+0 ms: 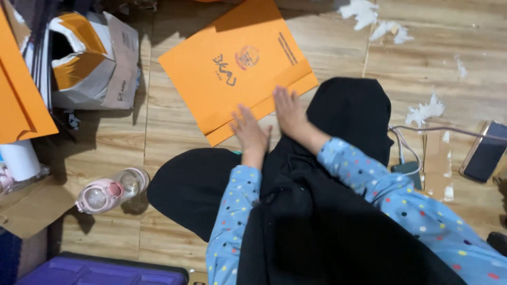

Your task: Applying glue to the flaps of orange envelopes using a small applicator and stacking them on the floor.

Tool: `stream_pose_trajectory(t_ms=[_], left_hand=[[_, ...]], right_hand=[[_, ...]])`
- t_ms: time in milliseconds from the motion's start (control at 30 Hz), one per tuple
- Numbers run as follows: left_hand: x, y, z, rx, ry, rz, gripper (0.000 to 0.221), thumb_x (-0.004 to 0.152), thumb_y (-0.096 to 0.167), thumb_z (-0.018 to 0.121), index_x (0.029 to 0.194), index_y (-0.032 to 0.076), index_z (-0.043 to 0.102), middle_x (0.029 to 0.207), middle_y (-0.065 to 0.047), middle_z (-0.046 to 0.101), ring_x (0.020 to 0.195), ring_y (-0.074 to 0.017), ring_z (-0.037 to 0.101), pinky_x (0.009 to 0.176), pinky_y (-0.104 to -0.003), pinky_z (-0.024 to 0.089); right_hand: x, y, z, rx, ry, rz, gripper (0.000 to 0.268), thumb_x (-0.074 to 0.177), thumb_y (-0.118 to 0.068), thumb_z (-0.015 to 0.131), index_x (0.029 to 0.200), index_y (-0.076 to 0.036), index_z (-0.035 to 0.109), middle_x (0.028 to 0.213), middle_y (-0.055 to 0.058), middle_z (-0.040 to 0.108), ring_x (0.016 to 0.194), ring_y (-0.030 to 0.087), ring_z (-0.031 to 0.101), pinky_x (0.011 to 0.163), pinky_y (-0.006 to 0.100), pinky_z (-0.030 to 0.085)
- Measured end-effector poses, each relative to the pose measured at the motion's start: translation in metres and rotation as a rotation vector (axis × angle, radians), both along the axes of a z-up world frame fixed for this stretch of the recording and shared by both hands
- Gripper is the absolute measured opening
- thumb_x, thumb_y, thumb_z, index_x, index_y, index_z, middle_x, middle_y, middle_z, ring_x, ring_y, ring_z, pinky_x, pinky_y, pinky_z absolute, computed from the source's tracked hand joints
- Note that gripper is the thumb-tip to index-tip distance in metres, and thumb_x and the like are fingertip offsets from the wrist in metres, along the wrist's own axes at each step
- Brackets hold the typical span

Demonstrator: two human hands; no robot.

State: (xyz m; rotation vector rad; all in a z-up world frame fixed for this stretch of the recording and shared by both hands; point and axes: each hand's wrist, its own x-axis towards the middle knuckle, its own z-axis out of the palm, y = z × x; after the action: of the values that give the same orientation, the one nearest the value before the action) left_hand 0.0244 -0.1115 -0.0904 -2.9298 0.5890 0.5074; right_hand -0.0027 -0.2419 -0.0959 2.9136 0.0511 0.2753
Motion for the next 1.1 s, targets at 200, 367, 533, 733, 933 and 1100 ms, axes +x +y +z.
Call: stream_pose_trajectory(t_ms=[200, 367, 533, 733, 933, 1100], left_hand=[[0.031, 0.082, -0.033, 0.213, 0.004, 0.393, 0.104, 0.070, 0.071, 0.049, 0.138, -0.003, 0.021, 0.143, -0.021, 0.023, 0.123, -0.0437, 0.030, 0.099, -0.055, 0.021], [0.040, 0.081, -0.007, 0.342, 0.296, 0.514, 0.099, 0.077, 0.065, 0.047, 0.141, 0.002, 0.005, 0.147, -0.019, 0.005, 0.134, -0.0346, 0.008, 0.103, -0.061, -0.005], [0.055, 0.097, -0.042, 0.326, 0.245, 0.468, 0.073, 0.086, 0.047, 0.042, 0.137, 0.000, 0.019, 0.143, -0.019, 0.018, 0.131, -0.0344, 0.016, 0.102, -0.059, 0.002], [0.059, 0.126, 0.021, 0.201, 0.212, 0.418, 0.037, 0.087, 0.020, 0.037, 0.117, 0.007, 0.054, 0.122, -0.015, 0.049, 0.112, -0.0365, 0.042, 0.093, -0.060, 0.019], [0.066, 0.113, -0.022, 0.048, -0.218, 0.394, 0.050, 0.085, 0.019, 0.056, 0.130, 0.003, 0.041, 0.134, -0.019, 0.036, 0.121, -0.0365, 0.033, 0.100, -0.057, 0.016], [0.061, 0.093, 0.023, -0.374, -0.598, -0.114, 0.009, 0.079, 0.007, 0.047, 0.082, 0.008, 0.055, 0.079, -0.009, 0.047, 0.074, -0.0273, 0.047, 0.055, -0.038, 0.042]], right_hand=[[0.020, -0.084, -0.027, 0.150, 0.490, -0.253, 0.090, 0.075, -0.044, 0.062, 0.140, 0.003, 0.021, 0.144, 0.022, 0.024, 0.129, 0.034, 0.031, 0.105, 0.053, 0.016], [0.017, -0.064, -0.022, -0.027, -0.003, -0.164, 0.035, 0.085, -0.011, 0.044, 0.110, 0.010, 0.057, 0.115, 0.029, 0.051, 0.114, 0.041, 0.044, 0.095, 0.057, 0.024], [-0.008, 0.064, -0.029, 0.216, 0.119, 0.145, 0.023, 0.073, -0.030, 0.062, 0.088, -0.013, 0.061, 0.078, 0.006, 0.053, 0.071, 0.023, 0.055, 0.056, 0.041, 0.043], [0.005, 0.120, 0.015, 0.657, 0.511, 0.354, 0.031, 0.074, -0.018, 0.065, 0.100, -0.010, 0.049, 0.094, 0.009, 0.051, 0.086, 0.033, 0.057, 0.062, 0.047, 0.051], [0.007, 0.126, 0.023, 0.311, 0.483, 0.618, 0.027, 0.077, -0.009, 0.054, 0.104, -0.010, 0.052, 0.105, 0.009, 0.052, 0.088, 0.030, 0.058, 0.062, 0.042, 0.052], [0.003, 0.091, 0.012, 0.324, 0.461, 0.554, 0.024, 0.079, -0.011, 0.055, 0.103, -0.011, 0.052, 0.095, 0.008, 0.055, 0.083, 0.029, 0.062, 0.065, 0.042, 0.054]])
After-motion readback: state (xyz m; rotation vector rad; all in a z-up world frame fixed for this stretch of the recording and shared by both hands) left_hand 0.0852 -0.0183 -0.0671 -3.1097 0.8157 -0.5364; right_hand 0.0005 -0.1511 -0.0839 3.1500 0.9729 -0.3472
